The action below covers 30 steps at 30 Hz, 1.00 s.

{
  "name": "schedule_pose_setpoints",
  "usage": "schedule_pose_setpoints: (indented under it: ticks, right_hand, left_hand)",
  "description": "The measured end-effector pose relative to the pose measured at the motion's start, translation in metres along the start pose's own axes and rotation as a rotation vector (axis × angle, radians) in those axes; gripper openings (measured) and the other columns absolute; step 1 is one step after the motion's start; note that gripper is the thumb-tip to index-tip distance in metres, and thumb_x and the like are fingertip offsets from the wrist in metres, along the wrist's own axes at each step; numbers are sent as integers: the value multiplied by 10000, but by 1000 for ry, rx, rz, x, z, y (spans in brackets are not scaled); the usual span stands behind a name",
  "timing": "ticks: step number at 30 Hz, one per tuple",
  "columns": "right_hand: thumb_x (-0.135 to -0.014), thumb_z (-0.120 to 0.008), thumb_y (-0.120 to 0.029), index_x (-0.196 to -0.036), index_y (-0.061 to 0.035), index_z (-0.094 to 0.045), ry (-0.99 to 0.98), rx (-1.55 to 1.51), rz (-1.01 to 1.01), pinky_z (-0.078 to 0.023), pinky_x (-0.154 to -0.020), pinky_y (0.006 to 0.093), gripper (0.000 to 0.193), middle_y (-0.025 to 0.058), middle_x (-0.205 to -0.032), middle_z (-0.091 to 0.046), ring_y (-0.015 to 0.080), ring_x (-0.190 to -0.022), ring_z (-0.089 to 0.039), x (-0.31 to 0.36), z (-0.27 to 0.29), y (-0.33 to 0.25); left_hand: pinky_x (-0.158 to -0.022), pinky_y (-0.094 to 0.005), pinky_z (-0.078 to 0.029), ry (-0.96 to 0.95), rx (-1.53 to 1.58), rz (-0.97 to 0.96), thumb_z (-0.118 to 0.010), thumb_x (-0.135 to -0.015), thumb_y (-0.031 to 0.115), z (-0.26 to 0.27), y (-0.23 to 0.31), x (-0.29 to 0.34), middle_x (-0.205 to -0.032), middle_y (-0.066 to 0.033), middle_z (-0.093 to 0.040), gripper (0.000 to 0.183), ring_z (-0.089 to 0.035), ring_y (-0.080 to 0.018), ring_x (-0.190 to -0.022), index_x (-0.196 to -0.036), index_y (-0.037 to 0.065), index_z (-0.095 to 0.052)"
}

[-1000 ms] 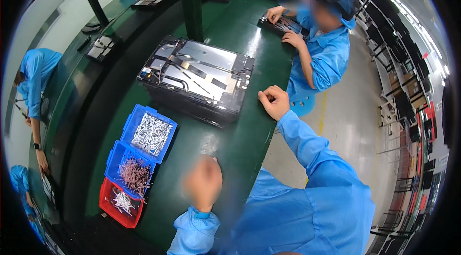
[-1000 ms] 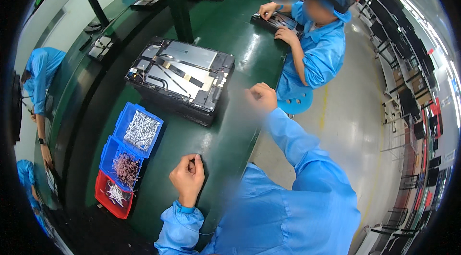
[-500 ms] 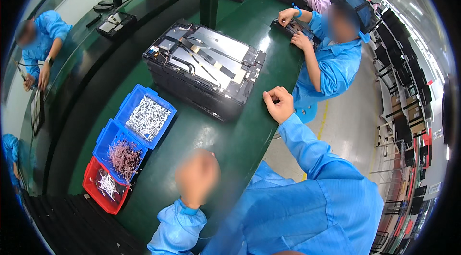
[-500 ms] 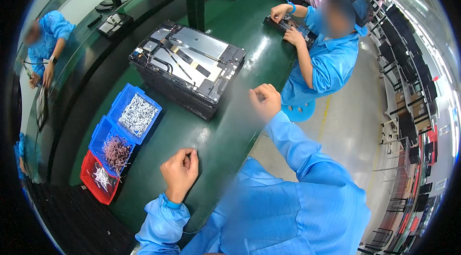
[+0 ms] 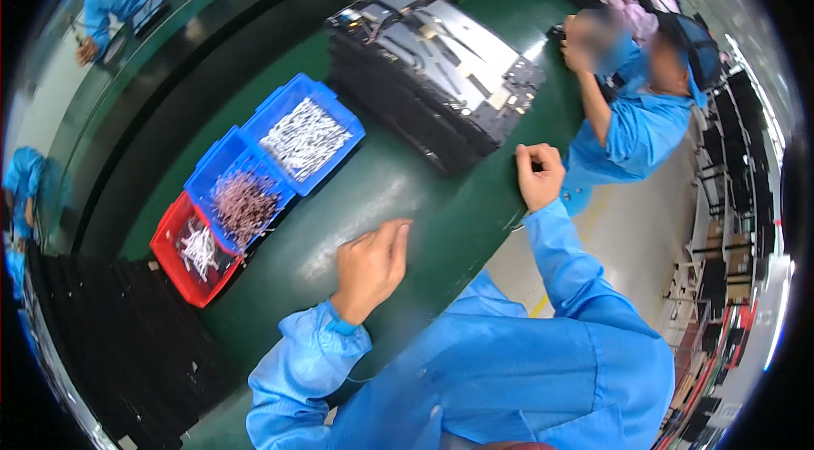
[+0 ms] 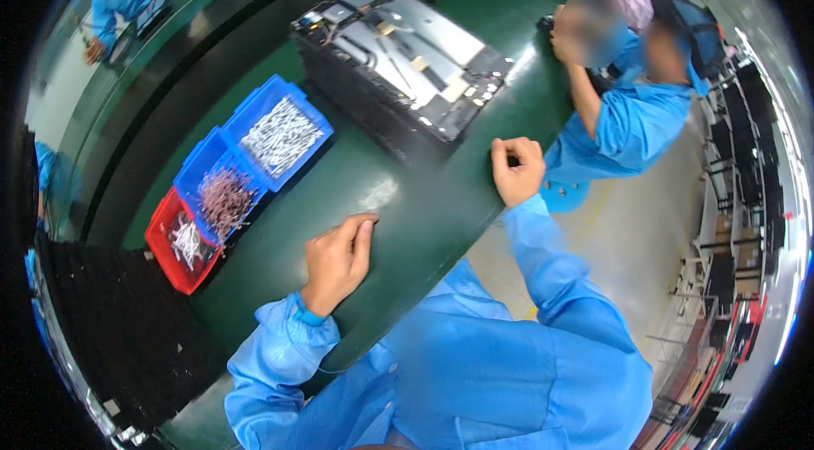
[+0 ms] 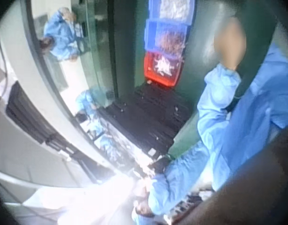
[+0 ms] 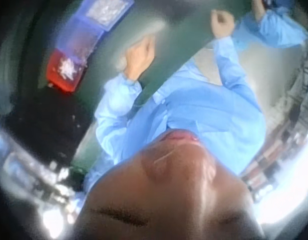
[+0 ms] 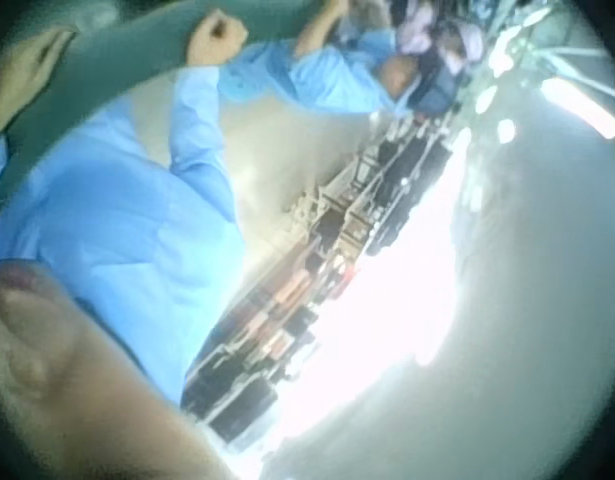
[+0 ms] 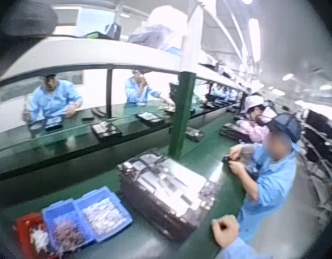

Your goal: Assembling the internal components and outer frame of a tablet electronic device on an industrial assembly line.

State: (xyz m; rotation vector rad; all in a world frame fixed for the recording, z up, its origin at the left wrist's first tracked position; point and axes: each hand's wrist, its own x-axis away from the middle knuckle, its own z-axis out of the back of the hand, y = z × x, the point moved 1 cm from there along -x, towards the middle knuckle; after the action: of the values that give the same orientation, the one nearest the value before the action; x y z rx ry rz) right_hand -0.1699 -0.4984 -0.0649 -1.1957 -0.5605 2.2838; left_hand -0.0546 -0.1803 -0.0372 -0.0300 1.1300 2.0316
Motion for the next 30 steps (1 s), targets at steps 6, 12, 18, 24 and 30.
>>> schedule_pose_setpoints:
  ticks: [6,12,18,24,30]
  right_hand:
    - [-868,-772,-59,-731,-26,-634,-37,0,-31,-443,-628,348,198,67,-706,-611,215,-694,-548,-1,-7,-5]
    - [-871,-772,-64,-731,-29,-634,-5,0,-33,-435,-625,344,201,62,-698,-604,208,-690,-538,2,-7,-4]
    - [-884,-770,-114,-739,-26,-666,13,-24,-12,-431,-596,339,199,56,-669,-606,189,-651,-542,-7,-7,-1]
    - [-984,-620,-143,-935,62,-739,-565,-306,-439,-505,-562,289,242,93,-732,-718,127,-607,-650,-107,-25,38]
    - [-950,-654,-135,-1087,88,-716,-83,-358,-363,-604,-683,299,269,147,-897,-766,197,-714,-744,-246,-169,160]
  left_hand:
    - [-537,-414,-521,-41,0,16,-670,-958,150,0,-3,4,-670,-95,-679,48,-683,-287,-594,-975,124,-707]
    - [-533,-401,-517,-23,-19,-29,-694,-922,133,-2,-4,4,-675,-78,-677,50,-680,-275,-596,-968,123,-710]
    - [-484,-344,-435,32,-17,5,-738,-888,96,-4,-1,5,-564,-32,-560,83,-574,-183,-487,-968,112,-752]
    - [-494,-337,-470,14,-62,25,-737,-871,86,-4,2,5,-586,-33,-597,69,-620,-201,-520,-922,126,-717]
    - [-477,-323,-450,9,-100,53,-753,-859,68,-10,7,-5,-571,-18,-576,97,-584,-181,-484,-931,130,-733]
